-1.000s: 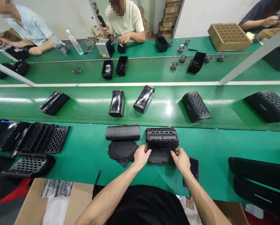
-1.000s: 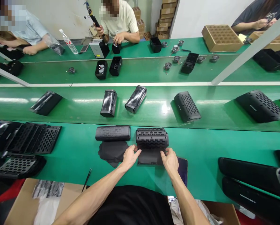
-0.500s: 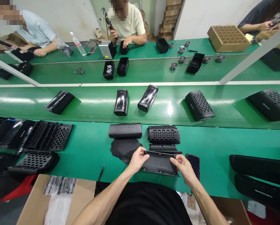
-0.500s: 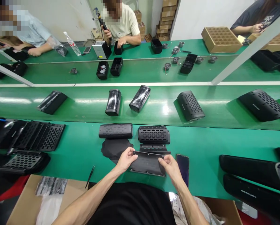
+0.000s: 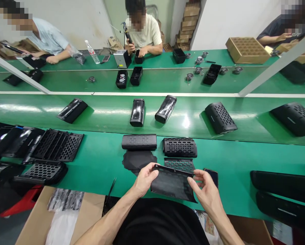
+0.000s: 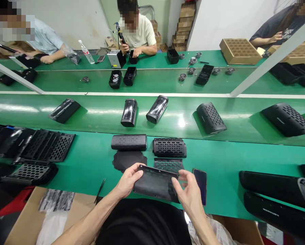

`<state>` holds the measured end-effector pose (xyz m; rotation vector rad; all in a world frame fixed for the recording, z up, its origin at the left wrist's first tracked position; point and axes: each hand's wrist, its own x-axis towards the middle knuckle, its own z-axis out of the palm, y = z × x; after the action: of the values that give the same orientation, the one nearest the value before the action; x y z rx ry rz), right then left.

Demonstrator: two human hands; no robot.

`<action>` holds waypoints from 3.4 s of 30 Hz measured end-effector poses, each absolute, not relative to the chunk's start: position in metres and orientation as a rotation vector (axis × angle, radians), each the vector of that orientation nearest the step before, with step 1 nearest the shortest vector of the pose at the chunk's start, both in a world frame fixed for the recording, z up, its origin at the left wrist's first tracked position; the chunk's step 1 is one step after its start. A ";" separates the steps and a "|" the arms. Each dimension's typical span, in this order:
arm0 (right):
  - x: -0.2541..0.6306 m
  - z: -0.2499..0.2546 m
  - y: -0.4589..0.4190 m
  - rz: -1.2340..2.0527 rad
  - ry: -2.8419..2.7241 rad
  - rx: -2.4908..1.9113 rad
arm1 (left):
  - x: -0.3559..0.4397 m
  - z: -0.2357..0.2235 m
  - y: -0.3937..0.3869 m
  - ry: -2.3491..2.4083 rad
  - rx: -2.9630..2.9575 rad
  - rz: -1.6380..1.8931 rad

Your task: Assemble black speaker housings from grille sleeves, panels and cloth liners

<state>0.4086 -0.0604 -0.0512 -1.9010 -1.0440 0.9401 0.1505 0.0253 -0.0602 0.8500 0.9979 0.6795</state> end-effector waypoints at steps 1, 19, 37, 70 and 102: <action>0.403 -0.048 -0.059 0.770 -1.161 -1.905 | 0.152 -0.060 0.024 1.018 0.885 0.691; 0.343 -0.062 -0.025 0.515 -1.701 -1.866 | 0.169 -0.046 0.018 1.177 1.098 0.673; 0.339 -0.065 -0.028 0.404 -1.663 -1.846 | 0.176 -0.044 0.021 1.199 1.185 0.691; 0.417 -0.059 -0.039 0.932 -0.973 -1.998 | 0.163 -0.062 0.027 1.011 0.807 0.743; 0.419 -0.052 -0.055 1.280 -0.665 -1.713 | 0.158 -0.059 0.037 1.008 0.728 0.781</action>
<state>0.4194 -0.0551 -0.0520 -1.7128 -0.6647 1.2796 0.1584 0.0367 -0.0588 0.7281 1.0084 0.7812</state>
